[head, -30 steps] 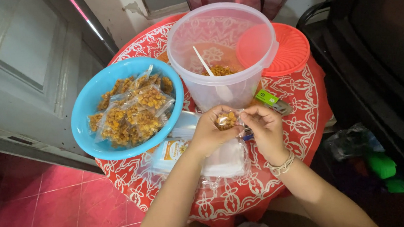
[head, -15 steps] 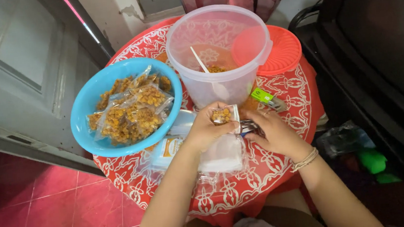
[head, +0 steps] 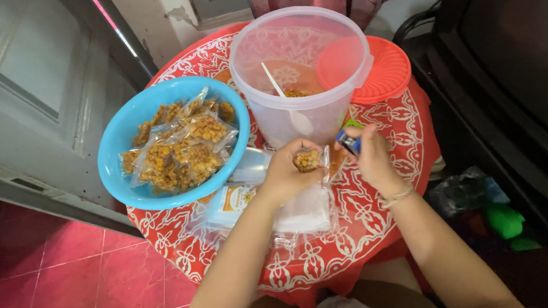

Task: Packing fried chips from a large container into small plastic bags using a spoon and hands.

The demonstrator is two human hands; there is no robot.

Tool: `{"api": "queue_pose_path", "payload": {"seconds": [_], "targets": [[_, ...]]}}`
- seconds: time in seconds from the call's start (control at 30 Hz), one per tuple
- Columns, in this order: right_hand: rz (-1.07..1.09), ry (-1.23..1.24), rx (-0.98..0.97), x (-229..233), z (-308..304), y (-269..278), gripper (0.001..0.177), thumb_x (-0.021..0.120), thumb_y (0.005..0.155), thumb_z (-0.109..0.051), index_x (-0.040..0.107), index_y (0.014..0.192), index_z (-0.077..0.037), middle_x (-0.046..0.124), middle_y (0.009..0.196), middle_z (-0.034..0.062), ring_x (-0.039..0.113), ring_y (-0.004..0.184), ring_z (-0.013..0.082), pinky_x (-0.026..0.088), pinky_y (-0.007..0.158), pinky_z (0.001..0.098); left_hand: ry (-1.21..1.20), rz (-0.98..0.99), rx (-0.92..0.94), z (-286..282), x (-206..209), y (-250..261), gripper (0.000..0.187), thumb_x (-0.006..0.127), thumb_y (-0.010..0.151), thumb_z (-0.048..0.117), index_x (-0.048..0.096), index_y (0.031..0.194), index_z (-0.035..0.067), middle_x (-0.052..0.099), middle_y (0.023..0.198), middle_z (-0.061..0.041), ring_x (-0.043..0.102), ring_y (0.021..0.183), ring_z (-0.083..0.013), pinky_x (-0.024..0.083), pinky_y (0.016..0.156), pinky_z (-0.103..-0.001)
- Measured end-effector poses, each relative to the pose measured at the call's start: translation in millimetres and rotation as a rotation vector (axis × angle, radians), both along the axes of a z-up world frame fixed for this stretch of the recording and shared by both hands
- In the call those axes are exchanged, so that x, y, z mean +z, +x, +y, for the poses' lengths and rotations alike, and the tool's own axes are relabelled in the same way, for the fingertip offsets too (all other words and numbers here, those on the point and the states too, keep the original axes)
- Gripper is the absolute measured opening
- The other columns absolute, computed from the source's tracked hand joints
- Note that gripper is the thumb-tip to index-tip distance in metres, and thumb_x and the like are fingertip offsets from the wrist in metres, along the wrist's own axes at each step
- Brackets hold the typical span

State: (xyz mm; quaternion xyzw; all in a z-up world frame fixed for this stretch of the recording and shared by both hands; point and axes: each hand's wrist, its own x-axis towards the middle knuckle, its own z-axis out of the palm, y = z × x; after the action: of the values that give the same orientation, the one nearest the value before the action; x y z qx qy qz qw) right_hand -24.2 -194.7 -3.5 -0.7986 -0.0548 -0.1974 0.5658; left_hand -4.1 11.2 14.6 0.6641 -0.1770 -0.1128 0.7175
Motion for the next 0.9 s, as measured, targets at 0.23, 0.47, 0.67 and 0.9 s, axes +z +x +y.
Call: {"api": "queue_pose_path", "payload": {"seconds": [0.23, 0.47, 0.67, 0.9], "targets": [[-0.205, -0.174, 0.011, -9.0, 4.4, 6.3, 0.055, 0.029, 0.114, -0.027, 0.07, 0.084, -0.006, 0.067, 0.068, 0.0142, 0.066, 0.066, 0.0303, 0.054, 0.068, 0.0377, 0.148, -0.052, 0.076, -4.6, 8.1, -3.5, 0.047, 0.083, 0.061, 0.006, 0.075, 0.106, 0.015, 0.072, 0.081, -0.007, 0.069, 0.074, -0.0146, 0.058, 0.067, -0.027], [-0.297, -0.283, 0.051, -21.9, -0.3, 8.7, 0.052, 0.029, 0.112, -0.028, 0.064, 0.077, -0.011, 0.061, 0.063, 0.0093, 0.063, 0.061, 0.0331, 0.052, 0.063, 0.0383, 0.333, -0.104, 0.132, -10.6, 8.6, -8.4, 0.045, 0.083, 0.06, 0.014, 0.074, 0.104, 0.018, 0.075, 0.084, -0.008, 0.074, 0.08, -0.0223, 0.059, 0.071, -0.031], [-0.343, -0.342, 0.002, -11.1, 9.7, 2.9, 0.052, 0.028, 0.112, -0.026, 0.061, 0.075, -0.01, 0.058, 0.061, 0.0122, 0.063, 0.062, 0.0389, 0.052, 0.061, 0.0417, 0.326, -0.204, 0.106, -11.0, 4.7, -8.9, 0.045, 0.081, 0.061, 0.012, 0.072, 0.106, 0.013, 0.075, 0.086, -0.013, 0.074, 0.083, -0.0283, 0.06, 0.073, -0.036], [-0.386, -0.363, -0.079, -12.1, 13.2, 1.9, 0.053, 0.03, 0.114, -0.022, 0.061, 0.073, -0.009, 0.057, 0.06, 0.0148, 0.062, 0.062, 0.0431, 0.051, 0.058, 0.0441, 0.291, -0.228, 0.089, -12.0, 9.0, -12.0, 0.044, 0.08, 0.064, 0.012, 0.072, 0.108, 0.012, 0.074, 0.086, -0.013, 0.073, 0.082, -0.027, 0.059, 0.072, -0.036]]}}
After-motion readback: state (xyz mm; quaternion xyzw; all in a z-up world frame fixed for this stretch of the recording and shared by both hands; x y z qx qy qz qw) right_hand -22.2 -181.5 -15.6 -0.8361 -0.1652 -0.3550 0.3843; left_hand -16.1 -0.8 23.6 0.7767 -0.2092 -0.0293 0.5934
